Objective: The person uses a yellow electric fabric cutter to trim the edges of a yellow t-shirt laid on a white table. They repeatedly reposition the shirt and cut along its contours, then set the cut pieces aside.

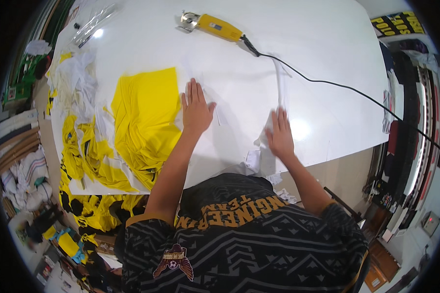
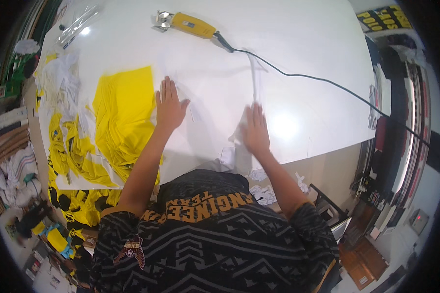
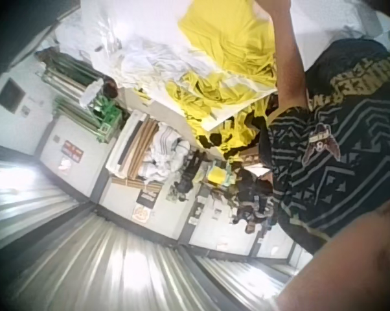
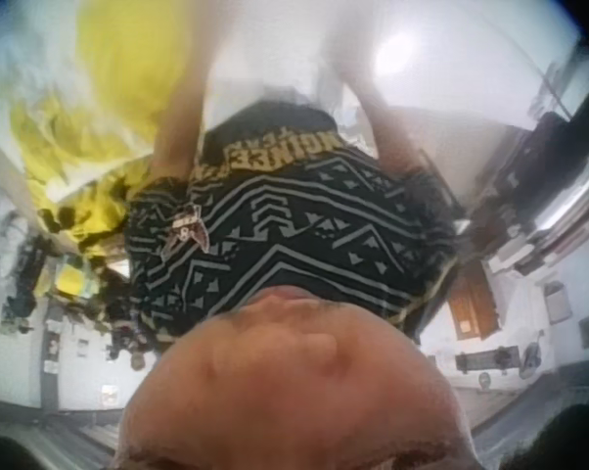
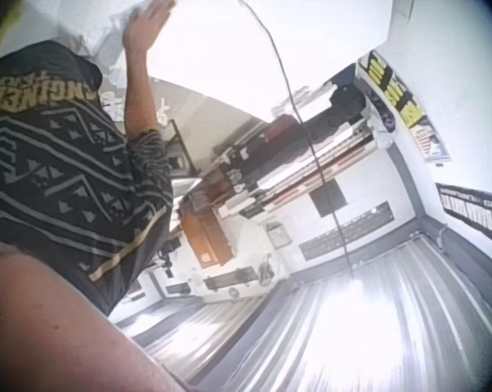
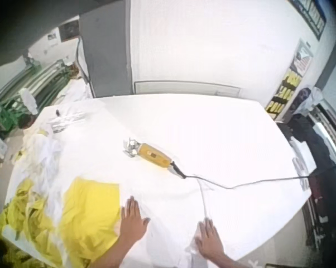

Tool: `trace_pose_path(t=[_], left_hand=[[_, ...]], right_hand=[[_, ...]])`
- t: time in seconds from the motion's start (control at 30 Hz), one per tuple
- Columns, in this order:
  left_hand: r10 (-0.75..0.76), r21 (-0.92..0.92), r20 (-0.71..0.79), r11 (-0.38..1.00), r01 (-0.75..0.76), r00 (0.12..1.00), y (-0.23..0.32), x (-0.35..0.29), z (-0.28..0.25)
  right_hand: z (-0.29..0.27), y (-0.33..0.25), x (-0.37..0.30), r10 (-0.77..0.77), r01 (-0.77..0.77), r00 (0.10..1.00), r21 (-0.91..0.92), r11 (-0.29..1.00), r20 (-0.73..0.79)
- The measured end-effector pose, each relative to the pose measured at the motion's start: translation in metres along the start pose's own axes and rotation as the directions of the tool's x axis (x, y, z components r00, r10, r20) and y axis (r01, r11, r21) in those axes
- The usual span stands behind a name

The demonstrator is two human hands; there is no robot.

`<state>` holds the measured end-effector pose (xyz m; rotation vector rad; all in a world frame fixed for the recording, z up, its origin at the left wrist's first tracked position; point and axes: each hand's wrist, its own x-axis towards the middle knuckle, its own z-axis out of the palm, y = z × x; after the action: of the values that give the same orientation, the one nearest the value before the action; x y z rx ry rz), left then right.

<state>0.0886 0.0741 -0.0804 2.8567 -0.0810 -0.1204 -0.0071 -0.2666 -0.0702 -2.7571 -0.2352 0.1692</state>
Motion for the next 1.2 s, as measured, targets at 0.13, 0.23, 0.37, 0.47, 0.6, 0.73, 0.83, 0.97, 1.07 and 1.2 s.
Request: trace_pose_path(t=[0.13,0.23,0.37,0.47,0.6,0.73,0.83,0.97,1.07,1.2], left_hand=[[0.321,0.072,0.185,0.938,-0.338,0.929,0.052,-0.061,0.013],[0.869,-0.835,0.356,0.461,-0.3,0.343,0.079,-0.096,0.012],[0.522,-0.728,0.514,0.685,0.025,0.68,0.081,-0.129,-0.034],[0.206,-0.576,0.194,0.815,-0.058,0.959,0.026,-0.119,-0.039],[-0.432,0.084,0.128,0.901,0.425,0.892,-0.06,-0.114,-0.068],[-0.719,0.148,0.21,0.693,0.706,0.662,-0.115,-0.135,-0.072],[-0.51,0.038,0.099,0.86,0.509,0.854,-0.121,-0.169,-0.023],[-0.18,-0.446,-0.006,0.881,0.159,0.984,-0.052,-0.154,-0.002],[0.066,-0.901,0.246,0.384,0.203,0.967,0.028,-0.131,-0.082],[-0.012,-0.991,0.075,-0.108,0.073,0.997,0.053,-0.125,-0.131]], right_hand=[[-0.056,-0.018,-0.112,0.097,-0.061,0.861,-0.088,0.994,0.5],[-0.091,-0.01,-0.132,0.224,-0.157,0.708,-0.159,0.975,0.67],[-0.084,-0.024,-0.101,0.275,-0.267,0.901,-0.07,0.961,0.335],[-0.063,-0.065,-0.072,0.01,-0.046,0.943,0.101,0.994,0.332],[-0.007,-0.071,-0.077,-0.54,0.538,0.763,0.115,0.835,0.355],[-0.009,0.015,-0.104,-0.597,0.556,0.772,0.221,0.801,0.22],[-0.061,0.049,-0.113,-0.366,0.368,0.922,0.013,0.93,0.127],[-0.096,0.036,-0.078,-0.227,0.22,0.973,-0.149,0.964,-0.033],[-0.068,-0.011,-0.041,-0.085,0.038,0.993,0.474,0.88,0.079],[-0.034,-0.086,-0.002,-0.139,-0.274,0.911,0.824,0.496,0.387]])
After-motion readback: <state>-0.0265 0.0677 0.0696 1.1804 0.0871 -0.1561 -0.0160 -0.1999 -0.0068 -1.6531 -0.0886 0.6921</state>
